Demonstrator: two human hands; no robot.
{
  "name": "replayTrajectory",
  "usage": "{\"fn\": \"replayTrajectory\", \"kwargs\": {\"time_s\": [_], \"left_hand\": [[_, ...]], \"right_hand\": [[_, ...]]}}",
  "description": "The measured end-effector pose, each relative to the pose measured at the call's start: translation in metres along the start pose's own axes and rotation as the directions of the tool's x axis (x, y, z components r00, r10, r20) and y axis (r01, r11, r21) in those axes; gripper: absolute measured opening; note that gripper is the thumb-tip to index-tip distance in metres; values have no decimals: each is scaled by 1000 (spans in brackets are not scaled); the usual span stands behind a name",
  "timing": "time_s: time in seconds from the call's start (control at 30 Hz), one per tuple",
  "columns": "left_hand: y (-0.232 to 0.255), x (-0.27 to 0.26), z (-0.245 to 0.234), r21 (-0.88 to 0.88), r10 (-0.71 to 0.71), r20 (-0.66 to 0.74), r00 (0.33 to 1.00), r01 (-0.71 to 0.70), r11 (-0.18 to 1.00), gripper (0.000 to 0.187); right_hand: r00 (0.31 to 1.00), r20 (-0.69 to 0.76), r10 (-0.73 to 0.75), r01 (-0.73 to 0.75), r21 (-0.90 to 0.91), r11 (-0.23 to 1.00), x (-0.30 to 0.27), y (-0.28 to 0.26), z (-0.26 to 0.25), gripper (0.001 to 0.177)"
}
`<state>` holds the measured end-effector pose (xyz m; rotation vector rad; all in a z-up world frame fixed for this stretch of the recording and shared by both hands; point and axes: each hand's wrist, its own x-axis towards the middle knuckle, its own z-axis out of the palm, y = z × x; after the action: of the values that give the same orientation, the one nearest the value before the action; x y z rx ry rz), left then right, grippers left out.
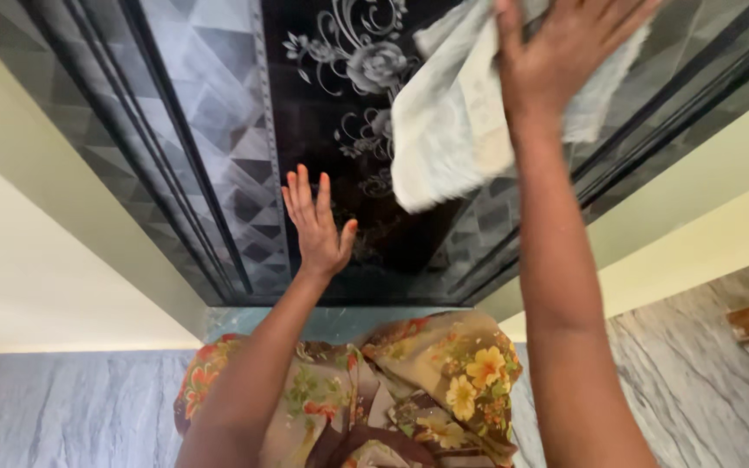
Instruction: The person wipes a glass door with a white cloth. They use both hands to rub the surface in circular and back-and-forth motions, covering the area with floral etching.
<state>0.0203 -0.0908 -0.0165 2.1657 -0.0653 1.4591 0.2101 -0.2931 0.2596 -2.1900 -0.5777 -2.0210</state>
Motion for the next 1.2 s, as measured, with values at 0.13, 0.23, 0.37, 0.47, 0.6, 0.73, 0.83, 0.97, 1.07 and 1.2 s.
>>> {"fn": "replayTrajectory", "kwargs": {"time_s": [0.13, 0.23, 0.37, 0.47, 0.6, 0.73, 0.83, 0.97, 1.07, 1.2], "left_hand": [[-3, -2, 17, 12, -40, -35, 999, 41, 999, 80], [-3, -2, 28, -10, -62, -81, 995, 62, 998, 79], [-2, 2, 39, -19, -111, -102, 989, 110, 994, 82], [-3, 4, 46, -23, -145, -106, 984, 143, 989, 83], [-2, 7, 51, -4, -152, -114, 982, 152, 988, 85], [4, 9, 50, 2, -157, -113, 981, 158, 987, 85], [8, 11, 48, 6, -164, -118, 979, 166, 986, 85], [13, 14, 39, 48, -151, -89, 985, 155, 987, 85], [15, 14, 35, 102, -137, -25, 990, 139, 985, 87], [9, 10, 32, 224, -119, 68, 991, 101, 969, 88]], "right_hand": [[997, -13, -80, 81, 115, 990, -88, -36, 18, 92], [981, 55, -188, 179, 132, 975, -153, -81, 13, 91], [924, 155, -349, 309, 231, 922, -261, -117, 20, 81], [725, 472, -501, 362, 358, 861, -371, -144, 38, 67], [564, 302, -769, 587, 508, 630, -493, -173, 59, 42], [438, 304, -846, 484, 714, 506, -502, -213, 72, 46], [681, 310, -663, 95, 861, 500, -474, -225, 82, 56], [940, 183, -288, 86, 688, 720, -395, -199, 71, 56], [984, 150, -100, 35, 385, 922, -325, -146, 66, 75], [972, 184, 144, -166, 112, 980, -275, -39, 44, 79]]}}
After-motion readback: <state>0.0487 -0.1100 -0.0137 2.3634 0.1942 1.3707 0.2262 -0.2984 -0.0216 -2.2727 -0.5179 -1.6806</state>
